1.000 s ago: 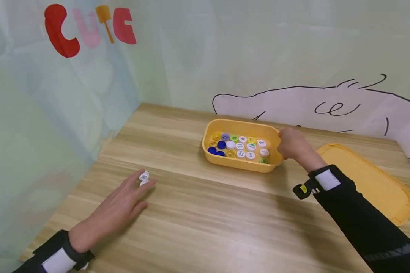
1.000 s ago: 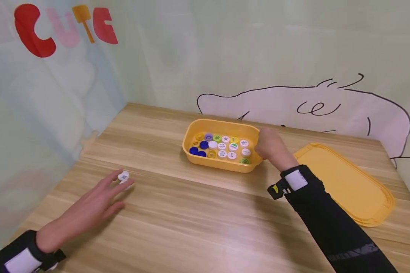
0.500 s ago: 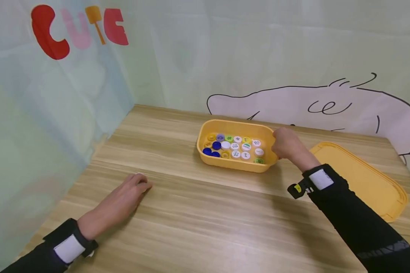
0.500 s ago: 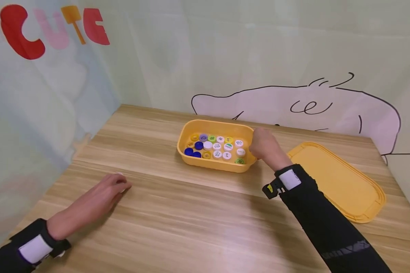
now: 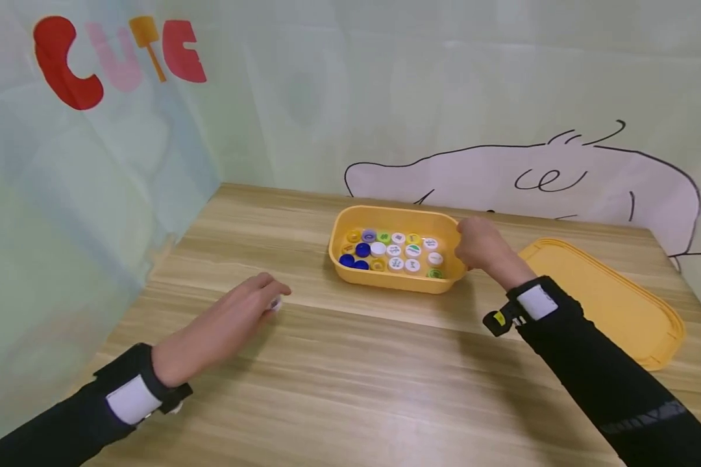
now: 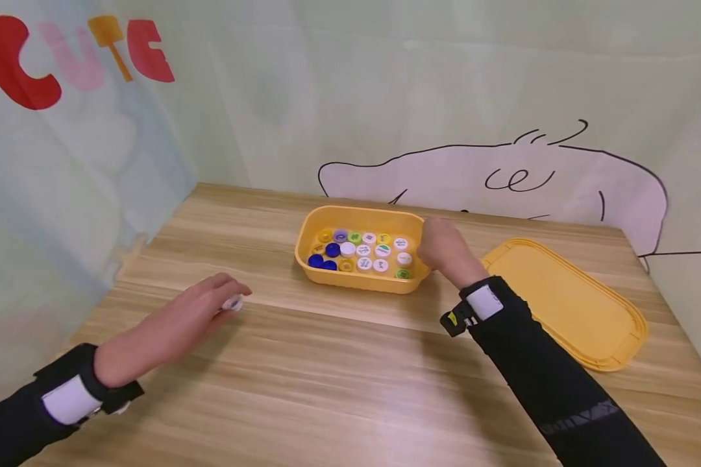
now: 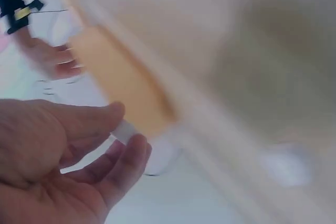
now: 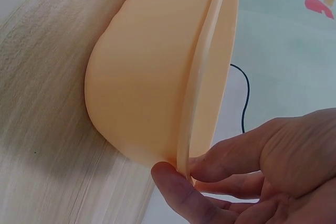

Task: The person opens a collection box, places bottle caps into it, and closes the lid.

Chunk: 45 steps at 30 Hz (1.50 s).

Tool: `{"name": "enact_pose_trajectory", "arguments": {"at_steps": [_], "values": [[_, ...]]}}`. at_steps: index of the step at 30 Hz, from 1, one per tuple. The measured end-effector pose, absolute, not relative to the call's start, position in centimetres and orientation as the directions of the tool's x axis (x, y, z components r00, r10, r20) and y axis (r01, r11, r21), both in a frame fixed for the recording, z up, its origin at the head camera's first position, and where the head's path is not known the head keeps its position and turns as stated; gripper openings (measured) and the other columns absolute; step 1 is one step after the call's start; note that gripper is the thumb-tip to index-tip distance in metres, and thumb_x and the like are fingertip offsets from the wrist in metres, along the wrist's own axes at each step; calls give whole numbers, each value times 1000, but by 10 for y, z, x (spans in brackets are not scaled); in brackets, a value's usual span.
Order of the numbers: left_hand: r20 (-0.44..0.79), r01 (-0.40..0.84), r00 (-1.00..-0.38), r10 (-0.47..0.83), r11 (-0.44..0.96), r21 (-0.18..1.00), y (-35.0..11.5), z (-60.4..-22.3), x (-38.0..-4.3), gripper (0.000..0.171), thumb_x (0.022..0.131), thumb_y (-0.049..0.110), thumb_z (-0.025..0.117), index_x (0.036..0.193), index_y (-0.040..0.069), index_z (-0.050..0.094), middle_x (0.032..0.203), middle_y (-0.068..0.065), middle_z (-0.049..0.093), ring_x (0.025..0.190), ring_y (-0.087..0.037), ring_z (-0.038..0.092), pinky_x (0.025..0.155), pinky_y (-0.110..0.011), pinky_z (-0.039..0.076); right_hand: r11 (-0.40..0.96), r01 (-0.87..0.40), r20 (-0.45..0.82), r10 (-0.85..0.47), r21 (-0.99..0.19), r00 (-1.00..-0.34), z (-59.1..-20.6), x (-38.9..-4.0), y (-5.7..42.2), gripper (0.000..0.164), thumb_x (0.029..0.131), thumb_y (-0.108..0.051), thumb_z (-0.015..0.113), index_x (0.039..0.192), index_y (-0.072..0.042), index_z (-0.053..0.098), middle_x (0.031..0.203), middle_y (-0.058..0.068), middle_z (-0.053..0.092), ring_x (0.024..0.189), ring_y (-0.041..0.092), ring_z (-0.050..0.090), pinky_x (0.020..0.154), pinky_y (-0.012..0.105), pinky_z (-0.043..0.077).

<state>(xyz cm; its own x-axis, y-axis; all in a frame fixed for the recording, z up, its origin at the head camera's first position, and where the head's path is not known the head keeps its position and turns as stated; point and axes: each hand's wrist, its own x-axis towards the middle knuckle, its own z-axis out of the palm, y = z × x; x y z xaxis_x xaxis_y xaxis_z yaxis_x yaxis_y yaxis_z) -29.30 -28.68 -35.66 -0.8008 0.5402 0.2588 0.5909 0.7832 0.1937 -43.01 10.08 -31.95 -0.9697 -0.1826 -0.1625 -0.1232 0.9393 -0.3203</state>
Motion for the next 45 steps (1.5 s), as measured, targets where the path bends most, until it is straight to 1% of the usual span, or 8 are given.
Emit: {"name": "enact_pose_trajectory", "arguments": {"at_steps": [7,14,20,24,28,31,38,45], "values": [[122,564,-822,557,763,316,-209,-305,-357,29,99,9,71,126,3,70,123,-12,64,106,-22,63,93,-34,58,940,-70,-192,-141,-334,-971,-320,-429,98,50,89,10,56,137,23,47,127,41,55,71,26,66,55,26,57],[-55,603,-756,652,727,327,-125,-303,-418,34,101,3,62,134,3,67,134,-12,65,119,-20,61,103,-30,52,947,-86,-176,-146,-310,-974,-322,-432,89,44,89,8,56,131,21,53,117,35,62,72,26,65,54,25,56],[-181,669,-672,718,694,267,-82,-310,-444,32,100,7,67,132,1,67,131,-11,66,111,-20,62,103,-30,52,943,-129,-127,-175,-307,-976,-323,-434,81,11,86,9,58,96,11,62,80,16,57,63,22,57,50,22,48],[-220,683,-659,719,695,222,-72,-317,-451,29,98,8,72,126,2,68,114,-7,66,98,-21,60,94,-28,53,941,-162,-111,-203,-296,-973,-325,-435,77,4,86,9,56,84,6,57,74,11,49,60,21,53,48,22,42],[-283,673,-669,687,722,161,-65,-324,-458,16,97,10,72,112,5,70,89,-3,58,79,-18,56,68,-22,48,941,-162,-104,-200,-296,-974,-325,-434,75,4,86,10,55,86,7,59,75,12,50,61,22,53,48,22,43],[-327,658,-678,659,742,130,-63,-328,-461,9,98,9,69,105,5,67,82,-4,52,71,-17,53,57,-22,41,939,-156,-100,-194,-305,-976,-323,-432,73,6,86,10,55,90,8,60,78,13,52,63,23,55,49,22,44],[-301,634,-711,635,764,115,-65,-335,-463,11,99,6,68,110,5,66,87,-6,55,75,-19,55,61,-22,44,940,-130,-127,-177,-316,-976,-320,-431,69,13,90,9,55,102,10,60,85,17,56,68,24,59,52,23,47],[-246,652,-703,667,743,153,-65,-341,-464,11,104,13,62,101,4,69,76,-3,53,69,-18,55,58,-22,42,937,-106,-141,-161,-334,-977,-320,-430,67,16,91,9,55,106,12,61,87,18,56,70,26,60,54,24,50]]}}
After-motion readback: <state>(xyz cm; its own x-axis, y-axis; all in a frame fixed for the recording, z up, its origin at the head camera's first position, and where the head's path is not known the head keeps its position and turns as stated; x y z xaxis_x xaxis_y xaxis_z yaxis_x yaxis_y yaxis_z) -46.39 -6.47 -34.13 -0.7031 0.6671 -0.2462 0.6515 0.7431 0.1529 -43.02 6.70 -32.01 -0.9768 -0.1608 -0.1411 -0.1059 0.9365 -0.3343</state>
